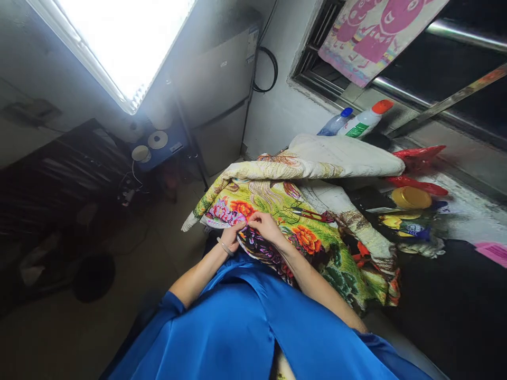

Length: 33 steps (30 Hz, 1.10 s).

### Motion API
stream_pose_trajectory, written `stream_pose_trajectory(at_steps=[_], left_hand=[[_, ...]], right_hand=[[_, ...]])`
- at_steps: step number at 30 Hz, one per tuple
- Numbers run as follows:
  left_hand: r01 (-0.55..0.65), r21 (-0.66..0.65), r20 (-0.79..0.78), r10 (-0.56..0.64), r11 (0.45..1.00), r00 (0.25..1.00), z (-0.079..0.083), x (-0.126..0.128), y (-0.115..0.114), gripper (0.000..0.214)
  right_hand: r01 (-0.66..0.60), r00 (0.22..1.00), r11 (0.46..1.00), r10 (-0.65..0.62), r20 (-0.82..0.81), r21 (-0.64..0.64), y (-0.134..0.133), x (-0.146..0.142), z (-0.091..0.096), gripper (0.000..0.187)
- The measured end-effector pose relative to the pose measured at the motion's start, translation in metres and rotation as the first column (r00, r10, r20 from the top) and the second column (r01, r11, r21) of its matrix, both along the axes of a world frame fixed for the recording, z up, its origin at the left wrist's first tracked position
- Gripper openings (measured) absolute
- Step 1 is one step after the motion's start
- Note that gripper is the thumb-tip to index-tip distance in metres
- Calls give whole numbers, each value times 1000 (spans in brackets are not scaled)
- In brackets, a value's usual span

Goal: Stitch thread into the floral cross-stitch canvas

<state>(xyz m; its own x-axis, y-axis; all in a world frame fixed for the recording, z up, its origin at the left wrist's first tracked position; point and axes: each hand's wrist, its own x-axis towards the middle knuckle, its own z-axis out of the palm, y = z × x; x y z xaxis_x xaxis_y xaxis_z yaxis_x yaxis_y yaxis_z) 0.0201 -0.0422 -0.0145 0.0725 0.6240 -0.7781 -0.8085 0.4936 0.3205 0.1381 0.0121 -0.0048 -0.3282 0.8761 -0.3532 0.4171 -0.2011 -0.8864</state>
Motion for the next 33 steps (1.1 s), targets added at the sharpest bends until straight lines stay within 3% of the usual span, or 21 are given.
stream_pose_trajectory(at_steps=[2, 5, 8, 14, 19, 23, 27, 33], left_hand=[[-6, 14, -8, 6, 1000, 1000, -1, 0, 0, 19], [-17, 45, 0, 17, 999, 1000, -3, 0, -1, 25], [-33, 65, 2, 33, 997, 999, -3, 0, -1, 30], [-37, 71, -39, 40, 997, 998, 0, 1, -2, 29], [-49, 66, -46, 52, 997, 998, 0, 1, -2, 28], [-67, 58, -67, 71, 996, 995, 0, 1, -2, 27], [-55, 38, -71, 57, 998, 996, 1, 2, -1, 25], [-60, 35, -99, 63, 998, 993, 1, 2, -2, 24]], right_hand=[[57, 997, 998, -59, -58, -36, 3, -1, 1, 15], [168, 954, 962, -213, -211, -214, 7, -1, 5, 25], [164, 885, 917, -300, -357, -364, 9, 0, 12, 34], [177, 797, 932, -324, -510, -315, 11, -1, 23, 40], [150, 911, 968, -214, -352, -201, 7, 5, 22, 38], [-13, 986, 990, -10, -165, -142, -1, 14, 25, 30], [-147, 989, 986, 144, -38, -73, -8, 17, 30, 20], [-174, 981, 984, 169, 97, 41, -7, 15, 34, 21]])
